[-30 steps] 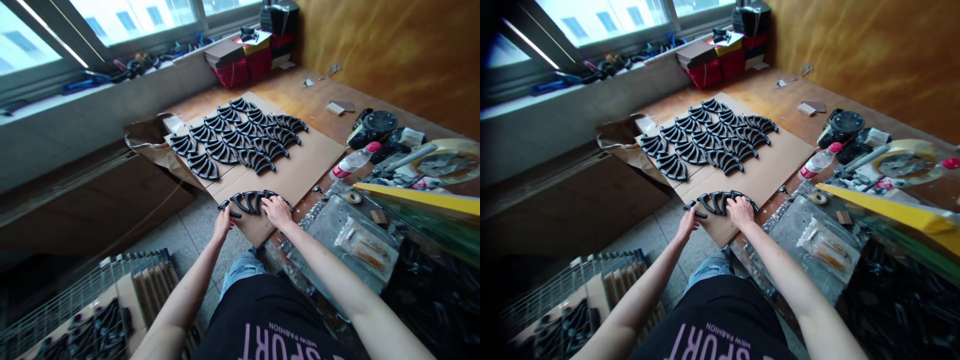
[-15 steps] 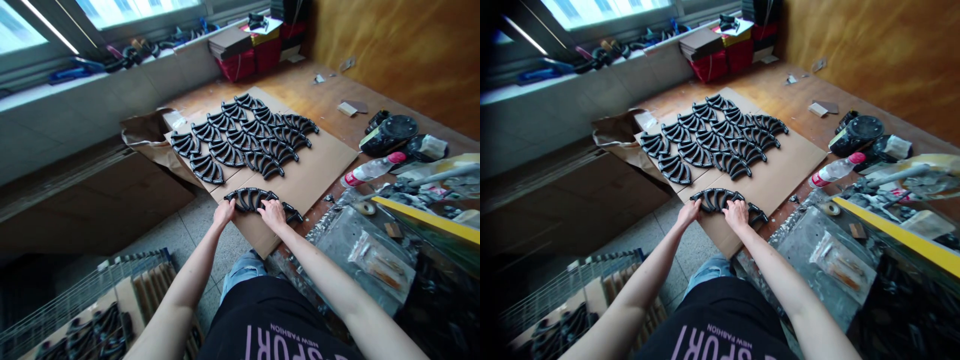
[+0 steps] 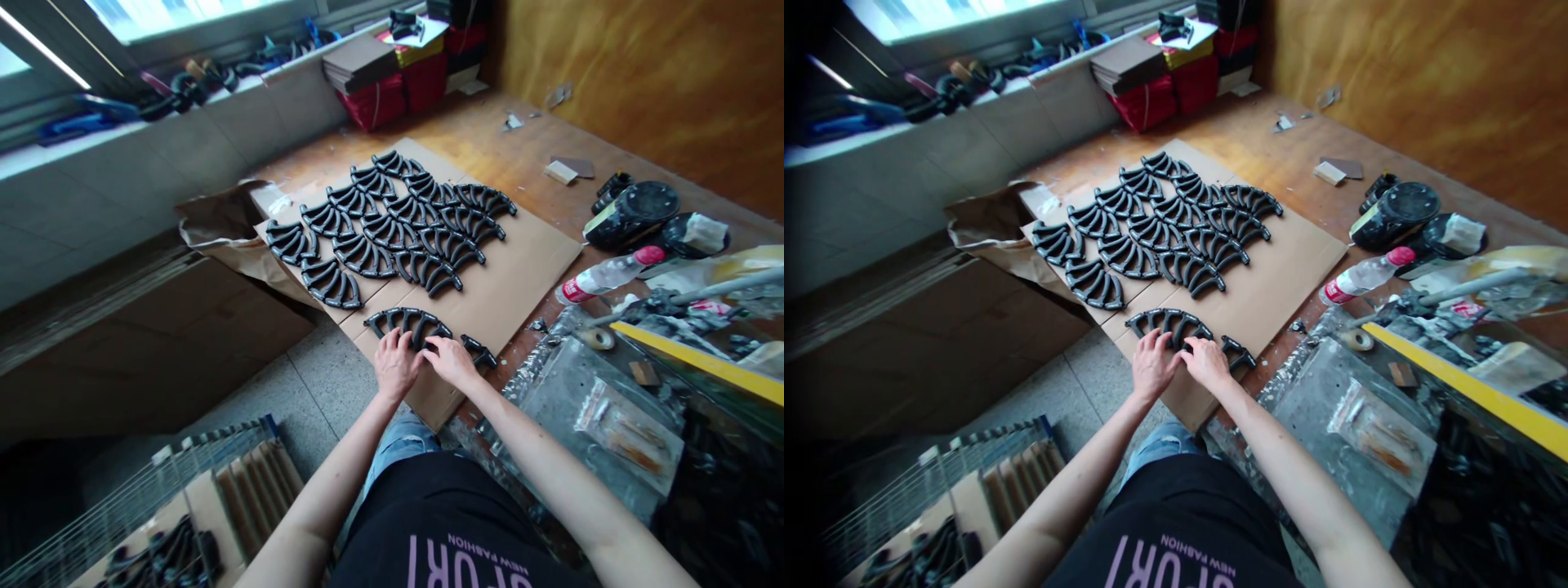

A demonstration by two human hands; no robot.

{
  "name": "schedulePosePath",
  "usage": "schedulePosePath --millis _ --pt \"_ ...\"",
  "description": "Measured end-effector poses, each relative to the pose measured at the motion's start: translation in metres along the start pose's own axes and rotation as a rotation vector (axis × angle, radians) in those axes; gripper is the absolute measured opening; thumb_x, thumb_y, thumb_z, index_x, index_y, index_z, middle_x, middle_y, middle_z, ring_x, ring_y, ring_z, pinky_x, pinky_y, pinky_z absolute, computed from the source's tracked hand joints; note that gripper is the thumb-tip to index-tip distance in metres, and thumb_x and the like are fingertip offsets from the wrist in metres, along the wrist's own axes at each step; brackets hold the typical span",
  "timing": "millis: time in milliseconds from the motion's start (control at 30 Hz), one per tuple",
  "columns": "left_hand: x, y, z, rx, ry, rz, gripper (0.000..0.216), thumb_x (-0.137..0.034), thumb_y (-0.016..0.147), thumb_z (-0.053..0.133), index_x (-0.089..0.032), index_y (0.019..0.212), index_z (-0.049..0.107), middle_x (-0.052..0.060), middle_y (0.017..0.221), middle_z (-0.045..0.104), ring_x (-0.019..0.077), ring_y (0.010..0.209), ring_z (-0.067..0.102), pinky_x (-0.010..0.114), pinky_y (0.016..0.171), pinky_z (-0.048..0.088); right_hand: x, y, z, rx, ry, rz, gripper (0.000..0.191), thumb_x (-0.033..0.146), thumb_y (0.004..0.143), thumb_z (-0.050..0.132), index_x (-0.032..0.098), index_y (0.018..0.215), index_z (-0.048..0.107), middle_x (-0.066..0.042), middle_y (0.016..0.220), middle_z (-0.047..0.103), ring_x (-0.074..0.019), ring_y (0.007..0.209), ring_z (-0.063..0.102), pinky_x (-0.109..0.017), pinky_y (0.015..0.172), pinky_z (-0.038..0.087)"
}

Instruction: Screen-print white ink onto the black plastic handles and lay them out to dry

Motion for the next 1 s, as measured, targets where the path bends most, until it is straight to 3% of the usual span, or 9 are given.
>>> schedulePosePath --millis 100,200,333,433,567,667,733,833,1000 --pt "-0.014 0.003 0.018 0.05 0.091 -0.036 0.064 -0.055 0.078 0.06 -0.021 0.133 0.054 0.017 0.148 0.041 0.042 0.137 0.03 0.058 0.108 0.028 -0.004 -0.015 -0.015 -0.055 0.102 -0.044 0.032 0.028 0.091 0.054 0.02 0.12 0.063 -0.009 0.115 0.067 -0.0207 0.101 0.063 -0.033 0.093 0.047" --pt "-0.015 0.015 0.023 0.056 0.142 -0.038 0.062 -0.056 0.079 0.059 -0.017 0.126 0.059 0.02 0.146 0.043 0.0454 0.136 0.03 0.064 0.108 0.023 -0.012 -0.041 -0.028 -0.106 0.195 -0.083 0.03 0.027 0.09 0.053 0.022 0.118 0.064 -0.007 0.113 0.067 -0.0193 0.09 0.064 -0.035 0.091 0.05" --pt "-0.019 0.034 0.026 0.145 0.134 0.214 0.056 -0.05 0.075 0.064 -0.018 0.121 0.062 0.017 0.143 0.047 0.042 0.137 0.03 0.059 0.113 0.021 -0.04 -0.081 -0.053 -0.242 0.301 -0.036 0.029 0.03 0.091 0.05 0.023 0.115 0.065 -0.009 0.117 0.065 -0.0183 0.082 0.064 -0.038 0.085 0.054" --pt "-0.013 0.049 0.021 0.211 0.165 0.384 0.056 -0.05 0.073 0.066 -0.02 0.121 0.062 0.013 0.143 0.049 0.0386 0.14 0.03 0.054 0.115 0.021 -0.064 -0.111 -0.077 -0.363 0.331 0.025 0.028 0.031 0.091 0.05 0.025 0.113 0.066 -0.009 0.118 0.064 -0.0205 0.091 0.065 -0.038 0.085 0.055" --pt "0.013 0.079 0.006 0.146 0.258 0.289 0.056 -0.052 0.076 0.06 -0.017 0.121 0.061 0.016 0.142 0.049 0.0386 0.137 0.033 0.053 0.111 0.028 -0.086 -0.153 -0.107 -0.496 0.31 0.118 0.027 0.028 0.092 0.051 0.025 0.114 0.067 -0.007 0.117 0.065 -0.0204 0.099 0.064 -0.037 0.088 0.054" --pt "0.017 0.09 -0.002 -0.002 0.252 0.191 0.064 -0.052 0.078 0.056 -0.012 0.128 0.054 0.02 0.146 0.043 0.04 0.137 0.034 0.054 0.108 0.032 -0.107 -0.186 -0.122 -0.583 0.301 0.218 0.027 0.024 0.091 0.052 0.024 0.113 0.067 -0.007 0.118 0.065 -0.0188 0.099 0.063 -0.033 0.085 0.054" --pt "0.011 0.085 -0.003 -0.097 0.207 0.157 0.07 -0.053 0.079 0.053 -0.017 0.138 0.043 0.016 0.153 0.035 0.0391 0.14 0.03 0.054 0.11 0.031 -0.13 -0.214 -0.132 -0.651 0.28 0.291 0.026 0.022 0.09 0.054 0.023 0.112 0.068 -0.007 0.118 0.065 -0.0182 0.101 0.063 -0.031 0.083 0.054" --pt "-0.004 0.063 0.0 -0.161 0.144 0.142 0.07 -0.055 0.082 0.047 -0.035 0.146 0.026 0.003 0.161 0.02 0.037 0.145 0.022 0.059 0.111 0.027 -0.175 -0.275 -0.145 -0.76 0.187 0.42 0.024 0.019 0.09 0.054 0.021 0.11 0.068 -0.007 0.114 0.067 -0.0179 0.103 0.062 -0.03 0.086 0.051" --pt "-0.059 0.02 0.008 -0.128 0.006 0.346 0.072 -0.049 0.081 0.051 -0.014 0.143 0.038 0.022 0.155 0.026 0.0428 0.143 0.023 0.061 0.112 0.026 -0.264 -0.398 -0.128 -0.733 -0.044 0.799 0.021 0.016 0.091 0.051 0.019 0.097 0.071 -0.007 0.098 0.07 -0.0197 0.094 0.063 -0.032 0.089 0.047"
Point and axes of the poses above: each hand's wrist, its own y-axis towards the middle knuckle, its own z-axis out of the palm, x = y × z, the point moved 9 cm from there along y, towards the middle knuckle
